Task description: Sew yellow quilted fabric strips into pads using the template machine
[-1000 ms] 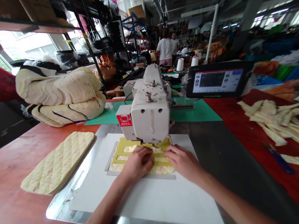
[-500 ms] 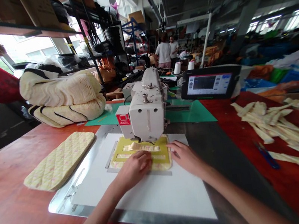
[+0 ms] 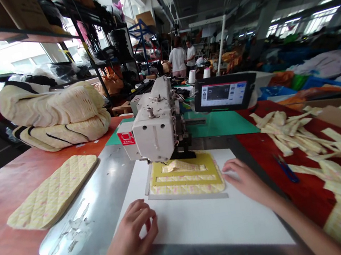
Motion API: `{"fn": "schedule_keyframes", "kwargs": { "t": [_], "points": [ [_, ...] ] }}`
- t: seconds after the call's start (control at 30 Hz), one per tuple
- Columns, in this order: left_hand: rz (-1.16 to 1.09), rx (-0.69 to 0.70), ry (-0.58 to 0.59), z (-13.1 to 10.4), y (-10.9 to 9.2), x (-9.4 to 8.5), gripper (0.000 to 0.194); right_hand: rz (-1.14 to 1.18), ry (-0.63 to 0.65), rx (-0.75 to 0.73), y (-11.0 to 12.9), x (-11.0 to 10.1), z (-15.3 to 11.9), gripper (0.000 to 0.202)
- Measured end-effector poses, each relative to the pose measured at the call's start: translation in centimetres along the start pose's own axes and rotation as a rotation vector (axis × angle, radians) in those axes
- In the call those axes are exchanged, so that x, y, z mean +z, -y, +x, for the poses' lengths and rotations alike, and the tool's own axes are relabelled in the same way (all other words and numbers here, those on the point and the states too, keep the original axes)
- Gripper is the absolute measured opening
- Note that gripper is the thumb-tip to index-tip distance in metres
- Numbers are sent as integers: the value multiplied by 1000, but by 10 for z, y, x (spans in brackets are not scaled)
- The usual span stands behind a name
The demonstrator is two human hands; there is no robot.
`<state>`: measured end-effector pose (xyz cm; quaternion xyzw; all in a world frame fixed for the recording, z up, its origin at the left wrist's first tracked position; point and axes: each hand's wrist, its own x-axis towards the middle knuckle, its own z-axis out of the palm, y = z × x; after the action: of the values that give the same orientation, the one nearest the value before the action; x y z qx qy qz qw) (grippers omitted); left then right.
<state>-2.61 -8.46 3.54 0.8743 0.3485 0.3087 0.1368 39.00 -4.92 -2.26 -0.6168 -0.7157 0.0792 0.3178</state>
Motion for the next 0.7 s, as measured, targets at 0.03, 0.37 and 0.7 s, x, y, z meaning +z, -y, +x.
{"fn": "schedule_keyframes", "kwargs": {
  "t": [0.03,0.37,0.7],
  "points": [
    [6,14,-4,3,-4,0,15,8,-7,18,-5,-1,-2,31],
    [64,128,-16,17,-17,4,13,-96,-35,115,14,9,-11,20],
    [122,373,-115,36,-17,9,8,-198,-13,143,-1,-48,-23,20]
  ]
}}
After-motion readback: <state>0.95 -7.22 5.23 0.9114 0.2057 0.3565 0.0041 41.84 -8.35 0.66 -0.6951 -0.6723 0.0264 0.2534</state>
